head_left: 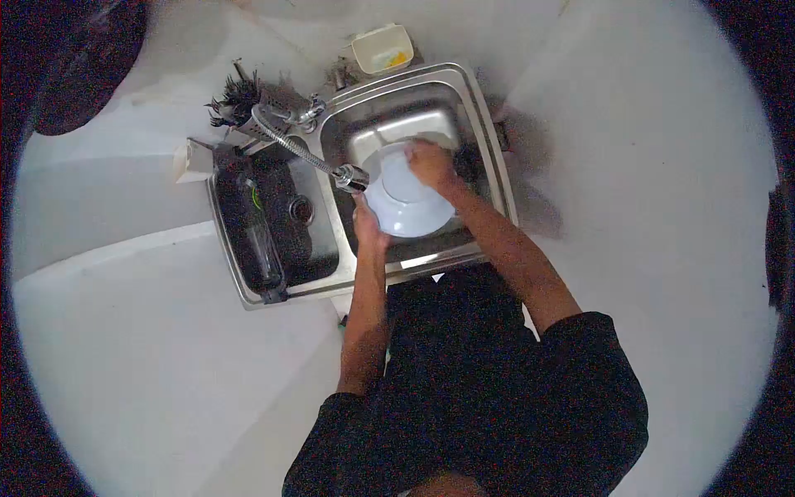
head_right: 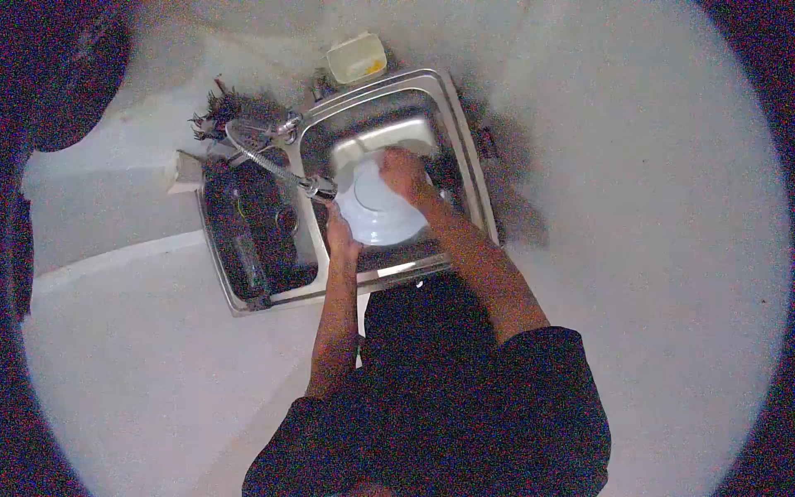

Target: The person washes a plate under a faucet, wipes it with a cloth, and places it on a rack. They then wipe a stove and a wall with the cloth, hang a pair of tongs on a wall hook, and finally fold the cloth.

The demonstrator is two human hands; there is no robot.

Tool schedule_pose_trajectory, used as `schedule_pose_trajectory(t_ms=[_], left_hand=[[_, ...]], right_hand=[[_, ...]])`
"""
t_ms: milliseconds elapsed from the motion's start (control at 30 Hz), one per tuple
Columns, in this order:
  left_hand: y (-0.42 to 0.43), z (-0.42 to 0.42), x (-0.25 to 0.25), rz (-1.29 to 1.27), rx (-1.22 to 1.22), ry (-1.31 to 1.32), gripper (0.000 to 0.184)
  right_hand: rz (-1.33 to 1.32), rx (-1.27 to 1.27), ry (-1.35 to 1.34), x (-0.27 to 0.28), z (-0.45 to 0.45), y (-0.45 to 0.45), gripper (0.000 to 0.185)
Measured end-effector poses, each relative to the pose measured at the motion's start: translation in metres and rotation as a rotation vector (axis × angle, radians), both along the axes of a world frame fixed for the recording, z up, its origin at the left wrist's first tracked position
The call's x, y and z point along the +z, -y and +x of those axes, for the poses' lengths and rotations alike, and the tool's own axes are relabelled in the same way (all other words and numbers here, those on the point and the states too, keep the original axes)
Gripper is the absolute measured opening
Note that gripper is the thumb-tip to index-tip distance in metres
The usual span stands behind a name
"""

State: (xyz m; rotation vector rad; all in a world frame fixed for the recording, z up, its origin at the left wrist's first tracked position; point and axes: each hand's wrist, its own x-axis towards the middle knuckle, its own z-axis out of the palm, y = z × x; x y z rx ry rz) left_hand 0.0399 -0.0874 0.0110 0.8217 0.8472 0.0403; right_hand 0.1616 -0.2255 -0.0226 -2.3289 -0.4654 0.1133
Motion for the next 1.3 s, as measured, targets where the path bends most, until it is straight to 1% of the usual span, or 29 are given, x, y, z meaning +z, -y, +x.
schedule_pose_trajectory(t_ms=[33, 67, 167, 200, 233, 300, 333, 400, 433, 467, 533, 567, 600, 633, 667, 700, 767, 800, 867, 900, 933, 967, 1000, 1033, 1067, 1167, 1200, 1233, 1300], left_hand=[[0.003, -0.001, 0.006, -0.007, 0.020, -0.030, 0.050], [0.002, -0.001, 0.000, -0.063, 0.052, 0.020, 0.050], [-0.001, -0.001, -0.033, -0.224, 0.130, 0.153, 0.049], [-0.002, -0.001, -0.039, -0.270, 0.138, 0.183, 0.049], [-0.001, 0.002, -0.041, -0.320, 0.144, 0.217, 0.049], [0.001, 0.003, -0.033, -0.272, 0.133, 0.143, 0.050], [0.001, 0.004, -0.029, -0.247, 0.128, 0.108, 0.050], [-0.011, 0.003, -0.049, -0.305, 0.034, 0.225, 0.052], [-0.018, 0.000, -0.059, -0.334, -0.009, 0.282, 0.052], [-0.027, -0.007, -0.069, -0.297, 0.056, 0.214, 0.055], [-0.031, -0.010, -0.047, -0.172, 0.075, 0.048, 0.058], [-0.029, -0.007, -0.033, -0.111, 0.082, -0.031, 0.059], [-0.026, -0.006, -0.025, 0.037, 0.060, -0.093, 0.056], [-0.026, -0.005, -0.025, 0.103, 0.027, -0.106, 0.053], [-0.027, -0.005, -0.027, 0.167, -0.004, -0.119, 0.051], [-0.027, -0.004, -0.027, 0.233, -0.037, -0.132, 0.050], [-0.023, -0.007, -0.028, 0.267, 0.018, -0.094, 0.044], [-0.021, -0.006, -0.028, 0.285, 0.050, -0.072, 0.041], [-0.029, -0.010, -0.076, 0.328, 0.035, -0.052, 0.039], [-0.032, -0.012, -0.092, 0.350, 0.027, -0.046, 0.038], [-0.023, -0.005, -0.071, 0.163, -0.051, -0.030, 0.042], [-0.011, -0.001, -0.049, 0.093, -0.054, -0.027, 0.045], [0.006, 0.006, -0.016, 0.020, -0.057, -0.023, 0.048], [0.015, 0.010, 0.002, -0.055, -0.061, -0.018, 0.051], [0.011, 0.008, -0.028, 0.059, -0.071, 0.046, 0.056], [0.009, 0.009, -0.032, -0.022, -0.153, 0.096, 0.065], [0.010, 0.014, -0.010, -0.115, -0.131, 0.116, 0.062], [0.012, 0.019, 0.013, -0.208, -0.108, 0.133, 0.060], [0.012, 0.020, 0.019, -0.381, -0.033, 0.298, 0.056]], right_hand=[[-0.039, -0.062, -0.079, -0.005, 0.001, 0.003, 0.025], [-0.080, -0.123, -0.155, -0.010, 0.002, 0.004, 0.024], [0.085, -0.131, 0.210, 0.012, -0.038, -0.004, 0.026], [-0.031, -0.011, 0.116, 0.026, -0.049, -0.007, 0.029], [-0.015, 0.117, 0.206, 0.043, -0.062, -0.007, 0.030], [0.013, 0.368, 0.383, 0.065, -0.084, -0.004, 0.032], [0.032, 0.349, 0.403, 0.063, -0.084, 0.000, 0.034], [0.073, 0.314, 0.437, 0.054, -0.085, 0.011, 0.037], [0.013, 0.208, 0.366, 0.049, -0.077, 0.018, 0.038], [-0.047, 0.105, 0.292, 0.043, -0.063, 0.027, 0.038], [0.132, -0.328, -0.091, -0.032, -0.043, 0.039, 0.036], [0.416, -0.463, -0.407, -0.033, -0.033, 0.048, 0.036], [0.701, -0.590, -0.728, -0.030, -0.025, 0.054, 0.035], [0.988, -0.708, -1.053, -0.022, -0.020, 0.057, 0.035], [1.311, -0.571, -1.135, 0.022, -0.027, 0.060, 0.035], [1.295, -0.484, -1.100, 0.020, -0.032, 0.057, 0.041], [1.253, -0.312, -1.030, 0.014, -0.040, 0.054, 0.053], [1.266, -0.304, -1.044, 0.017, -0.044, 0.053, 0.052], [1.296, -0.284, -1.075, 0.028, -0.056, 0.047, 0.050], [1.148, -0.238, -0.983, 0.034, -0.062, 0.044, 0.045], [1.001, -0.195, -0.888, 0.041, -0.069, 0.040, 0.040], [0.856, -0.153, -0.789, 0.048, -0.073, 0.037, 0.035], [0.702, -0.111, -0.689, 0.057, -0.077, 0.035, 0.035], [0.544, -0.071, -0.588, 0.068, -0.079, 0.033, 0.036], [0.388, -0.033, -0.486, 0.074, -0.082, 0.030, 0.037], [0.288, 0.045, -0.295, 0.074, -0.097, 0.019, 0.030], [0.329, 0.091, -0.363, 0.071, -0.100, 0.015, 0.023], [0.341, 0.120, -0.297, 0.070, -0.105, 0.013, 0.023], [0.363, 0.180, -0.172, 0.071, -0.117, 0.009, 0.024]])
